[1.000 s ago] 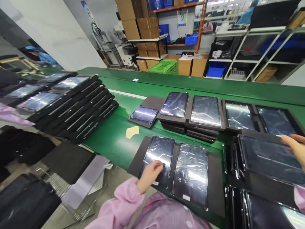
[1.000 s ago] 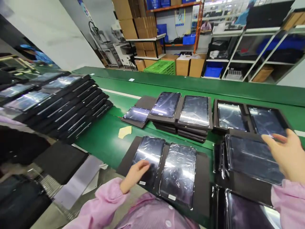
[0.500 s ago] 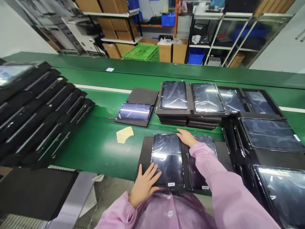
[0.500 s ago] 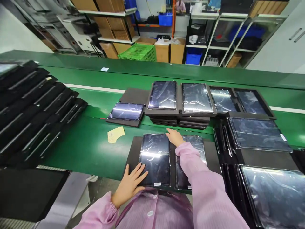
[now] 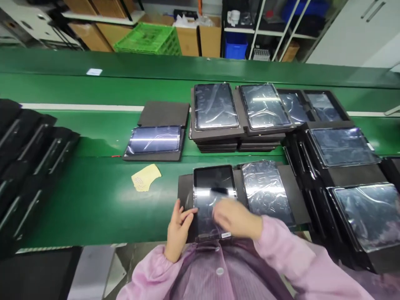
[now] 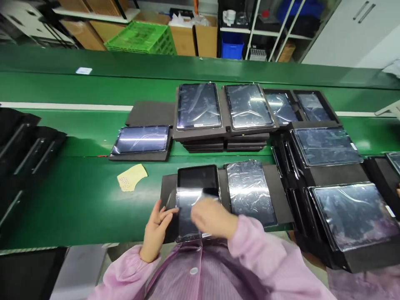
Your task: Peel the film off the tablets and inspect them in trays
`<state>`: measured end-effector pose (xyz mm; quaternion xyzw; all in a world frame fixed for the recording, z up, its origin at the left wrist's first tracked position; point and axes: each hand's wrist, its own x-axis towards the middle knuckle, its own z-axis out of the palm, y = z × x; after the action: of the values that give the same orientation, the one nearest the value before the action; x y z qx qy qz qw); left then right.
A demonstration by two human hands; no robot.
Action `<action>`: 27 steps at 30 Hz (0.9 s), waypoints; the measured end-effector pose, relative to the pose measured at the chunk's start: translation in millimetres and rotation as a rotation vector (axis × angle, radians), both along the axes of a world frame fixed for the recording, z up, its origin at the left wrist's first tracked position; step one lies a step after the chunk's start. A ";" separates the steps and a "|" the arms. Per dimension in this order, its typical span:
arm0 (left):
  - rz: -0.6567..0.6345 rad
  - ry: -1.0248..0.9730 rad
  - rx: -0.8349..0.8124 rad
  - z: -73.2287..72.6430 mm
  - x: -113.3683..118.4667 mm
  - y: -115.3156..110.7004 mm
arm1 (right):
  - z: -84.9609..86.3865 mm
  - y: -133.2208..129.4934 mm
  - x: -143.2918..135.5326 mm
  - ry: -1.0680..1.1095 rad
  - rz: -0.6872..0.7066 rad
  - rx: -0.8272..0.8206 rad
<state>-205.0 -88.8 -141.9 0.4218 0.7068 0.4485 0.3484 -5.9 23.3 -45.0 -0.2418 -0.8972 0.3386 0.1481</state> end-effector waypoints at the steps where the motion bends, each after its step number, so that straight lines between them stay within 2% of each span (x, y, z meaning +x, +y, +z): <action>1: -0.009 -0.058 -0.002 2.3 -1.2 -0.1 | 9.8 -20.6 8.0 0.040 0.103 -0.039; 2: -0.077 -0.091 0.010 4.7 -3.9 -1.1 | 17.6 -37.0 17.3 0.113 0.197 -0.118; 3: -0.186 -0.109 0.021 6.9 -7.8 -2.9 | 22.2 -48.2 27.3 0.218 0.274 -0.264; 4: -0.301 -0.118 0.025 9.0 -12.5 -5.0 | 22.9 -54.1 37.5 0.298 0.242 -0.363; 5: -0.398 -0.127 0.020 10.7 -17.4 -7.2 | 19.1 -55.2 47.1 0.348 0.129 -0.414; 6: -0.458 -0.144 0.009 12.1 -22.0 -8.8 | 11.3 -52.9 55.7 0.348 -0.036 -0.393; 7: -0.479 -0.166 -0.007 13.3 -25.7 -9.5 | 0.1 -48.5 62.7 0.298 -0.215 -0.292; 8: -0.473 -0.191 -0.025 14.2 -28.4 -8.7 | -13.1 -43.8 67.7 0.210 -0.329 -0.143; 9: -0.453 -0.208 -0.038 14.9 -29.9 -6.1 | -26.9 -40.0 70.8 0.122 -0.332 0.008; 11: -0.445 -0.181 -0.050 15.7 -30.4 5.4 | -51.5 -37.5 71.7 0.021 -0.164 0.215; 13: -0.483 -0.059 -0.014 15.4 -29.8 24.8 | -67.0 -40.4 68.2 0.015 -0.009 0.281; 16: -0.563 0.215 0.129 12.8 -32.4 59.1 | -72.3 -41.1 60.8 -0.008 0.039 0.306; 19: -0.599 0.408 0.168 10.4 -39.4 82.1 | -65.1 -23.9 52.4 -0.046 -0.028 0.363; 21: -0.620 0.455 0.129 10.6 -43.5 87.2 | -59.0 -3.1 44.3 -0.025 -0.082 0.309; 23: -0.646 0.461 0.093 12.1 -46.3 87.2 | -56.2 21.5 33.2 0.026 -0.188 0.140; 25: -0.674 0.453 0.073 14.2 -47.8 86.5 | -58.5 45.3 20.5 0.078 -0.350 -0.029; 27: -0.699 0.439 0.051 16.7 -48.9 87.5 | -63.6 62.2 10.0 0.105 -0.508 -0.109</action>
<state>-253.9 -1.3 -125.2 0.7305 0.5672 0.2202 0.3102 4.0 85.5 -108.7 -0.4490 -0.7791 0.3505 0.2617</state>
